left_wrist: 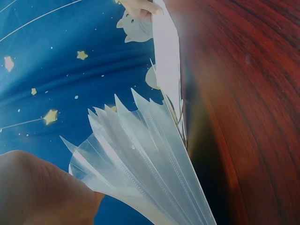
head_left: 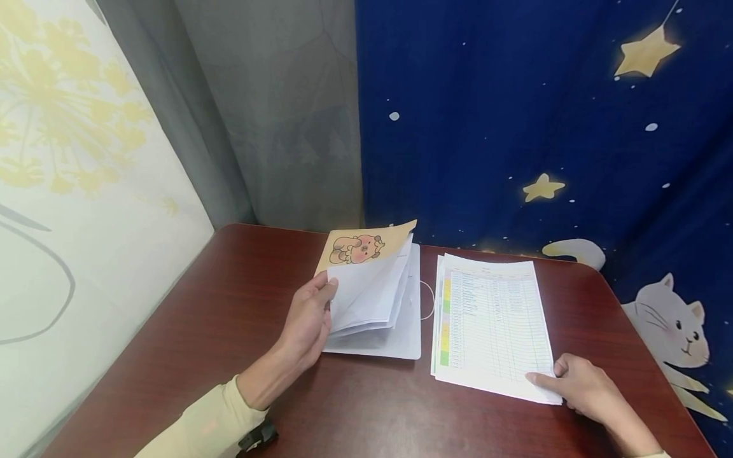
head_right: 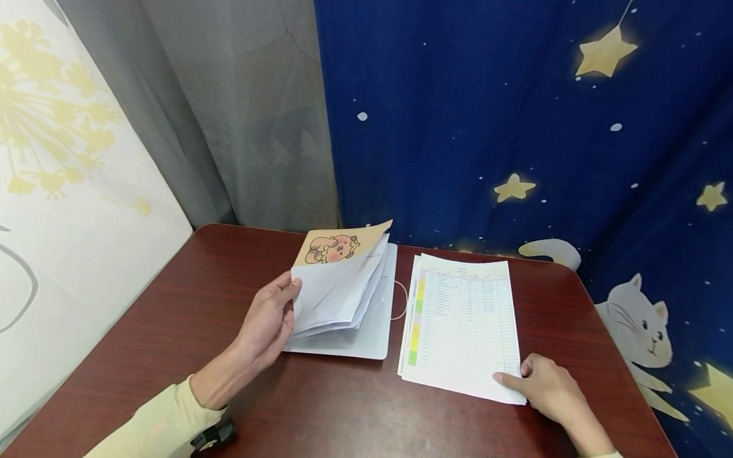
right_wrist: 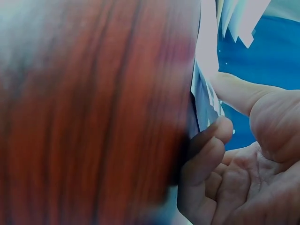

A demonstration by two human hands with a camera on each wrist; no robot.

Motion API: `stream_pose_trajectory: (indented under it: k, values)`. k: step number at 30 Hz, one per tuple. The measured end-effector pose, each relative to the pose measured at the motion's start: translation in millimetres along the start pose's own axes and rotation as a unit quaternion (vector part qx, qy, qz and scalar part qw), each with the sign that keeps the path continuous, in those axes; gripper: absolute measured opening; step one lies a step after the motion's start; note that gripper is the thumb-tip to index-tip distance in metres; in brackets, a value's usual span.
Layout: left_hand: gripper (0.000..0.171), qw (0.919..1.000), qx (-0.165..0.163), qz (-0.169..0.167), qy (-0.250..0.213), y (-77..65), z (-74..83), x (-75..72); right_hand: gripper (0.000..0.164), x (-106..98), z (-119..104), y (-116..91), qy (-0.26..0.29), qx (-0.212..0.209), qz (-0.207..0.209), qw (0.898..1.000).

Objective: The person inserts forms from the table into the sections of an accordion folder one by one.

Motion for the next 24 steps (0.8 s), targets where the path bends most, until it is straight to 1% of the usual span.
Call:
stream_pose_trajectory:
  k: [6,8,13,15,18,21,24]
  values:
    - [0.046,1.0000,0.004,-0.005,-0.001,1.2,-1.5,-0.5,0.056,-1.2,-0.4,-3.4,0.014,-0.020,0.009,1.000]
    - [0.046,1.0000,0.005,-0.006,-0.001,1.6,-2.1,-0.4,0.052,-1.7,0.0,-4.3,0.020,-0.021,0.013,0.999]
    - [0.047,0.9999,0.003,-0.009,0.005,2.6,-1.8,0.4,0.046,-4.2,-0.2,-5.3,0.060,-0.029,0.013,0.998]
    - [0.048,0.9999,0.003,-0.010,0.006,2.9,-1.2,0.6,0.047,-5.8,-0.9,-5.6,0.079,-0.033,0.012,0.996]
    - [0.048,0.9999,0.002,-0.010,0.007,3.1,-0.2,0.9,0.053,-7.5,-1.3,-5.4,0.100,-0.031,0.014,0.994]
    - [0.048,0.9999,0.001,-0.009,0.008,3.5,-0.4,0.4,0.058,-8.3,-0.8,-5.5,0.103,-0.027,0.019,0.994]
    - [0.049,0.9999,-0.005,-0.006,0.010,3.3,-2.5,-1.1,0.055,-9.4,-0.5,-6.9,0.089,-0.029,0.029,0.995]
Point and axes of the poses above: each hand's wrist, its own y-axis towards the middle knuckle, its own x-axis out of the palm, z = x × y, the point moved 6 cm from there along y, towards the middle knuckle, and after that the axes turned 4 degrees about x, right-handed, at the moved point
